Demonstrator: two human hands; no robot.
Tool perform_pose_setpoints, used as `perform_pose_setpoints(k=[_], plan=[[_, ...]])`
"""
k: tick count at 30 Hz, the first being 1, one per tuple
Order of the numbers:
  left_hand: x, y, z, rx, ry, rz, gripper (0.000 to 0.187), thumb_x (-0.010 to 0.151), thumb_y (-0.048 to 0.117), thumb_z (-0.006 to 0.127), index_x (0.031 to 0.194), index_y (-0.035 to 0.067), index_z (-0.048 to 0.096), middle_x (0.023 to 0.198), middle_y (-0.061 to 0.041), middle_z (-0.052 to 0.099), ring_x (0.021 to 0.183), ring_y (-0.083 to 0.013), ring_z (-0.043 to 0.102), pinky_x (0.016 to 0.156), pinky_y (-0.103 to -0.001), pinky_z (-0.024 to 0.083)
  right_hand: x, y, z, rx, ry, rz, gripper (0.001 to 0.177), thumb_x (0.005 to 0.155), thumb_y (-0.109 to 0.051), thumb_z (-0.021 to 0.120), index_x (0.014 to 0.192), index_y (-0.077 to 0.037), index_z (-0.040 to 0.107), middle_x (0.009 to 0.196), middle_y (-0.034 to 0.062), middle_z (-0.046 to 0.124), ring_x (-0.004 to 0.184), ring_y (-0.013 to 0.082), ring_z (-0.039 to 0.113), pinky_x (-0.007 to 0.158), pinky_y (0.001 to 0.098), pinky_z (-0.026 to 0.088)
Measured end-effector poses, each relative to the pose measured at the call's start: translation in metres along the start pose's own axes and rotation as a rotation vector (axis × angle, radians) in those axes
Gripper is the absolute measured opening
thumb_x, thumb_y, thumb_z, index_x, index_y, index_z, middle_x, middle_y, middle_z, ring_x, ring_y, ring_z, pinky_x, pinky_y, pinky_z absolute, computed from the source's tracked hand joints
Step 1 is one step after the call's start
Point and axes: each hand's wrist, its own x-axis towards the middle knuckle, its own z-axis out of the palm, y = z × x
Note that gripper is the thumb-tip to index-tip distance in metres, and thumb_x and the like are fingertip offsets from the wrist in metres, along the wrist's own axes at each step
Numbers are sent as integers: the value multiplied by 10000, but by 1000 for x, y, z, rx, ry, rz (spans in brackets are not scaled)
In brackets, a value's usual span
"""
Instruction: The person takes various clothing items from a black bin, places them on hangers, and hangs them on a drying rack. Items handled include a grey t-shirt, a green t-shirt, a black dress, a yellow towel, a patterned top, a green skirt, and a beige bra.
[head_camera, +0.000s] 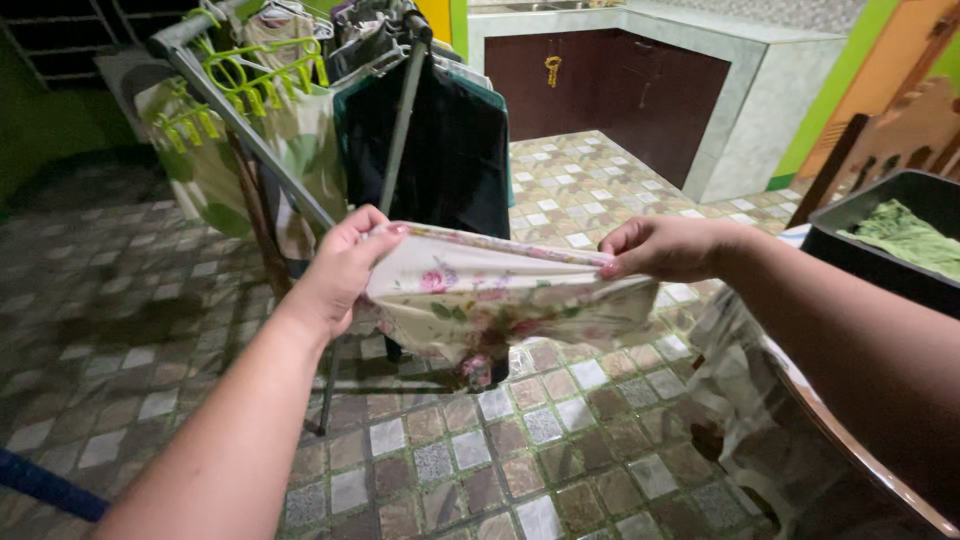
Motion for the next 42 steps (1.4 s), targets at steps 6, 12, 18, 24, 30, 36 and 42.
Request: perform_pose_setpoints(k=[6, 12, 18, 24, 30, 36, 42], plan=[[10, -16, -22, 99, -31, -189, 78, 953, 169, 634, 982, 128, 575, 879, 34, 650, 804, -63, 619, 680, -243, 514, -29, 31, -27, 44, 49, 196, 169, 913, -131, 694, 989, 20, 708, 882, 35, 732, 825, 125, 673, 771, 290, 541], [41, -47, -52, 422, -192, -444, 153, 904, 122, 662, 1020, 122, 562, 860, -19, 651, 736, -155, 623, 623, -351, 508, -26, 30, -27, -623, -111, 692, 205, 932, -158, 728, 1110, -77, 790, 855, 5, 660, 753, 139, 528, 712, 293, 454], [110, -28, -50, 871, 281, 737, 45, 971, 39, 621, 1010, 38, 645, 977, -132, 667, 888, -252, 665, 790, -389, 543, 15, 14, -89, -842, 1206, -279, 221, 944, -218, 701, 999, -9, 747, 788, 105, 675, 703, 222, 607, 651, 388, 502], [73, -127, -41, 1563, -359, 108, 181, 775, 253, 716, 904, 127, 735, 983, -144, 723, 978, -348, 678, 837, -509, 542, 58, 155, -102, -852, 496, 580, 190, 954, -220, 655, 937, -35, 694, 701, 114, 658, 592, 220, 620, 556, 412, 521], [119, -135, -90, 632, 136, -349, 154, 937, 126, 642, 906, -12, 702, 778, -169, 730, 654, -290, 770, 563, -434, 611, 79, 100, -122, -1024, 513, 700, 163, 902, -148, 686, 896, 15, 698, 631, 130, 616, 491, 241, 544, 467, 436, 466], [153, -44, -93, 548, 502, 761, 176, 1049, 204, 671, 938, 71, 639, 861, -50, 639, 760, -193, 637, 682, -343, 518, 36, -25, -100, -881, 1361, -894, 217, 946, -15, 584, 1121, -55, 708, 1013, 112, 730, 853, 234, 678, 725, 395, 560], [36, -178, -95, 1126, -209, -319, 189, 808, 239, 830, 796, 52, 800, 720, -152, 795, 700, -237, 768, 648, -370, 560, 38, 76, -49, -1091, 420, 552, 173, 880, -63, 683, 1043, -45, 739, 940, 108, 739, 747, 194, 643, 659, 397, 555]])
